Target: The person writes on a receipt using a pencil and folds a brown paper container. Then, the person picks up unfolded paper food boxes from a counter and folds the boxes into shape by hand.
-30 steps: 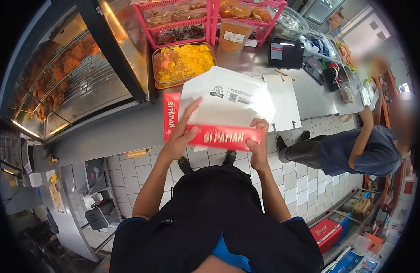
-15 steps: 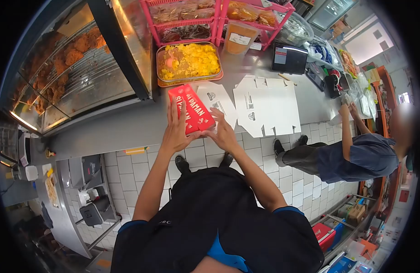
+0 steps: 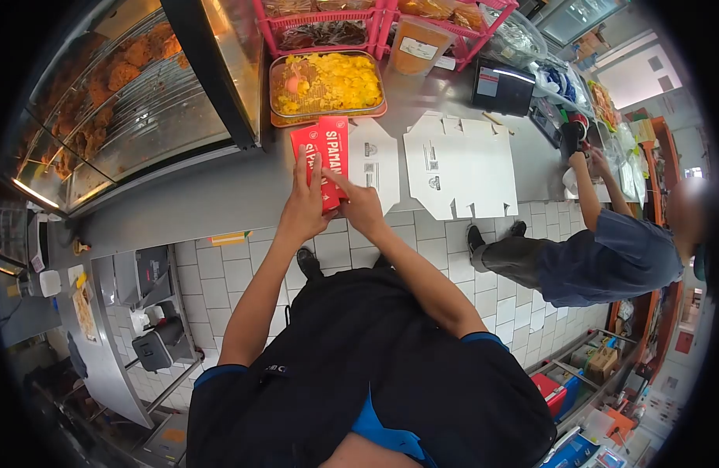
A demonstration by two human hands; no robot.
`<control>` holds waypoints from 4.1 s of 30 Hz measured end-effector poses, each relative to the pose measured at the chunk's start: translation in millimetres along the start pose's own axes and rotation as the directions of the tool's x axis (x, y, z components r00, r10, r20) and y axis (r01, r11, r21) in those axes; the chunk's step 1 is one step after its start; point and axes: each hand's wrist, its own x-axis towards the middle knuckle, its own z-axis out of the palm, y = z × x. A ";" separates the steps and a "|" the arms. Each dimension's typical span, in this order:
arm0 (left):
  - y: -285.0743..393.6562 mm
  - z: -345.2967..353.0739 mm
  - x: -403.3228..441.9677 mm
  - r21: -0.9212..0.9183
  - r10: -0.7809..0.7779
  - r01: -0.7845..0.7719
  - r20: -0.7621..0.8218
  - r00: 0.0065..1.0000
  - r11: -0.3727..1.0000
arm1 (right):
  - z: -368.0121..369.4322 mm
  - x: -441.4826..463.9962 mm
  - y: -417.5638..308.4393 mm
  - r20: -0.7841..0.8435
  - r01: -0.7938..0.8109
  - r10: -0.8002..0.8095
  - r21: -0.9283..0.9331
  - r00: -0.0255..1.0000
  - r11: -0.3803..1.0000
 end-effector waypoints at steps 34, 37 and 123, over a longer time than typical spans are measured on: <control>4.2 -15.0 -4.3 -0.031 -0.041 0.042 0.030 0.999 0.999 | -41.6 1.7 -5.8 0.023 -0.082 0.080 0.112 0.997 0.990; -5.1 -13.9 -9.2 -0.001 0.001 -0.001 0.016 1.000 1.000 | -39.7 -1.5 -8.3 0.007 -0.069 0.069 0.066 0.998 0.995; 12.4 -36.8 -44.9 -0.277 -0.201 0.065 -0.496 0.845 0.959 | -111.3 -24.0 208.0 0.256 -0.086 0.297 -0.607 0.920 0.790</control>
